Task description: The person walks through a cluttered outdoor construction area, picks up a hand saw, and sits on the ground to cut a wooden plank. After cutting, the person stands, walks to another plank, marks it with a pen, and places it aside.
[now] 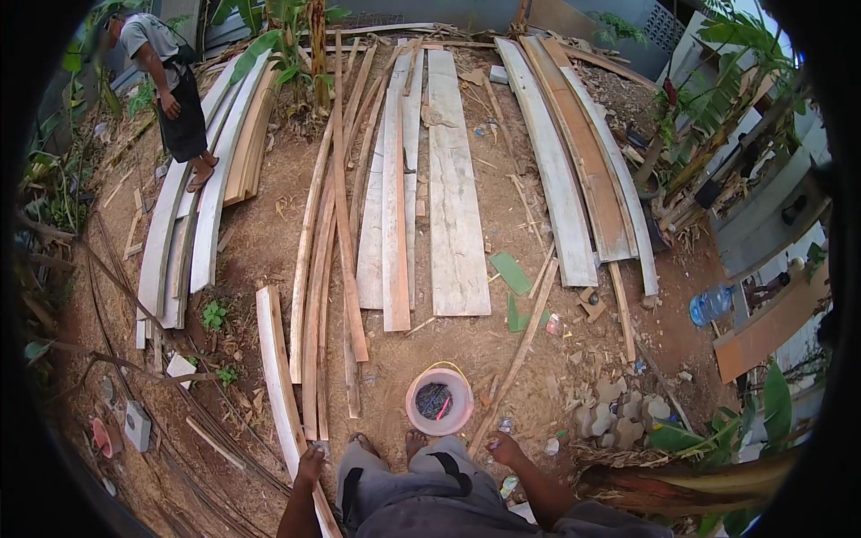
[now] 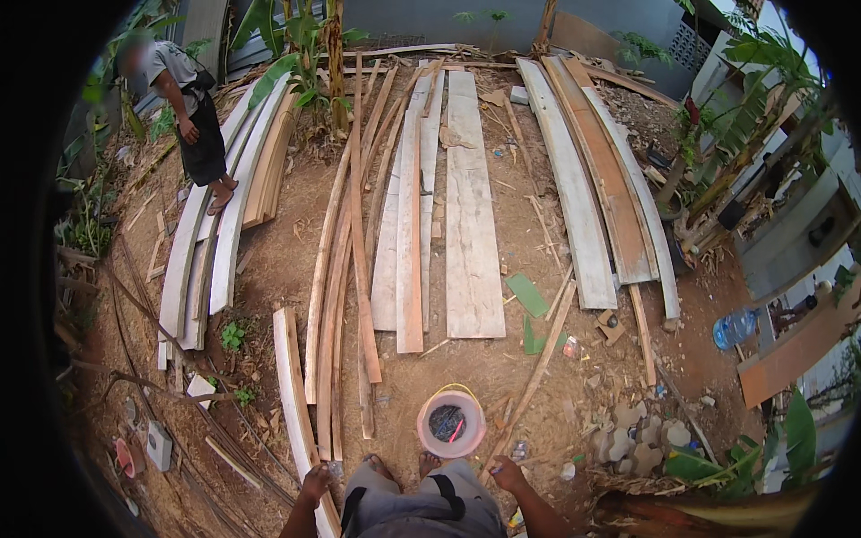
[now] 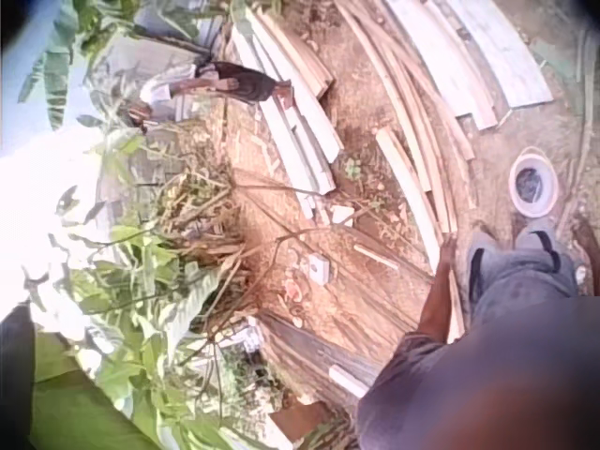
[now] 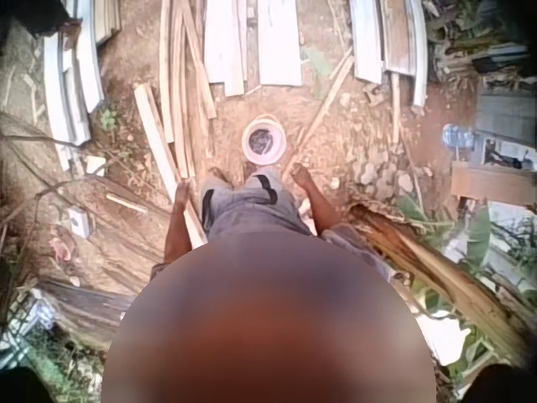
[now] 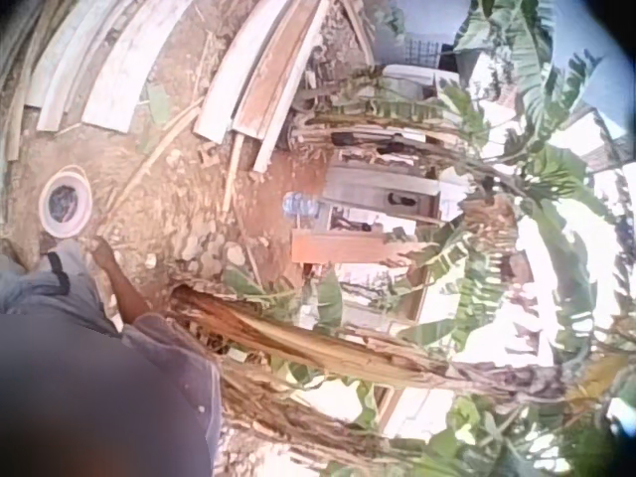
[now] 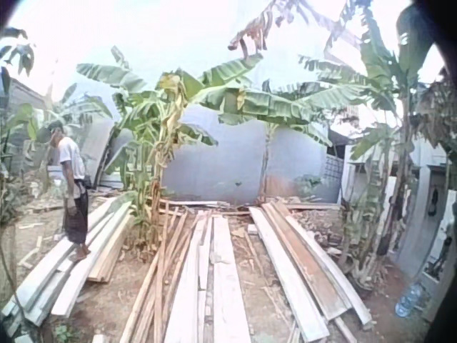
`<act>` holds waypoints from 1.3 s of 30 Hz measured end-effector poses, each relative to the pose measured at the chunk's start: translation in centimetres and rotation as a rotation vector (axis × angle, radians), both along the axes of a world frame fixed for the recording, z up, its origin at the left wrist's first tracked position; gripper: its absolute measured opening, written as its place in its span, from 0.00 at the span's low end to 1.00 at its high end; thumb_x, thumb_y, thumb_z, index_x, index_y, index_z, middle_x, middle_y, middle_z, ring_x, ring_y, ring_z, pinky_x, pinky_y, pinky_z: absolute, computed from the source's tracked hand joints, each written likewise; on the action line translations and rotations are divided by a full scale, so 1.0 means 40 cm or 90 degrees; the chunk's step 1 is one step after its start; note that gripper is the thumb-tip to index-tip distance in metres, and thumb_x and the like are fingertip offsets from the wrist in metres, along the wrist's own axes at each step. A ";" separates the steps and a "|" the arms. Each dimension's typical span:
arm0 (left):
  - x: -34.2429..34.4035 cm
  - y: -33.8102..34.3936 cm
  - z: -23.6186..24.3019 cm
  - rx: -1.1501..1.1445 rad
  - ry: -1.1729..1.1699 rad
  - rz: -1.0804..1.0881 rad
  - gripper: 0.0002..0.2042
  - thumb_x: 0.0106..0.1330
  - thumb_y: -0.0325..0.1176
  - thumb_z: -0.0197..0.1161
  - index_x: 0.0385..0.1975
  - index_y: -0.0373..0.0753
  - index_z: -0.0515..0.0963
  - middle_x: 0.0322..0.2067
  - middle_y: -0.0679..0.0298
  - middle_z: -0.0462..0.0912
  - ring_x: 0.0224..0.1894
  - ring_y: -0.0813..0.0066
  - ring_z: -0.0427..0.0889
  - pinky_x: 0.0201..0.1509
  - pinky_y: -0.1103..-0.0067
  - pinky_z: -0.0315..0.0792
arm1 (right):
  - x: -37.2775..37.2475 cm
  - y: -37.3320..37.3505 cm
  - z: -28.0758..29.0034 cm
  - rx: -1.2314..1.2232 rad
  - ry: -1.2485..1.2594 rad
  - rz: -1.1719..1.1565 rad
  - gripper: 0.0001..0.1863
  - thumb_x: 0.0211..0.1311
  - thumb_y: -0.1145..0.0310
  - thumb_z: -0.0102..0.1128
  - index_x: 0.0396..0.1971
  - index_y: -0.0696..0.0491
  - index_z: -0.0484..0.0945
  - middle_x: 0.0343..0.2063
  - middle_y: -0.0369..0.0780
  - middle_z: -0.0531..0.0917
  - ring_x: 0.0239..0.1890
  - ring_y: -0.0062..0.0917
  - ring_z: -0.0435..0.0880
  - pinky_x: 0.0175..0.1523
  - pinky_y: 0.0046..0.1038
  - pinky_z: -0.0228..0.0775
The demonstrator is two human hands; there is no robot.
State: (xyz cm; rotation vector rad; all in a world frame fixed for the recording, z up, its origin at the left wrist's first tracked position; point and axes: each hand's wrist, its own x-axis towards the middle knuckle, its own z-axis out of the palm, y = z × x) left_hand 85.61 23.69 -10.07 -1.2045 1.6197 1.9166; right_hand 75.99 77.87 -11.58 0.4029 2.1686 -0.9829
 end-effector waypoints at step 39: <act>-1.051 0.203 -0.069 -0.209 -0.138 -0.359 0.30 0.63 0.47 0.69 0.59 0.33 0.73 0.48 0.52 0.83 0.50 0.62 0.82 0.53 0.69 0.75 | -0.555 0.447 -0.179 -0.123 -0.256 -0.334 0.19 0.69 0.67 0.55 0.58 0.53 0.71 0.44 0.43 0.82 0.43 0.35 0.82 0.47 0.41 0.78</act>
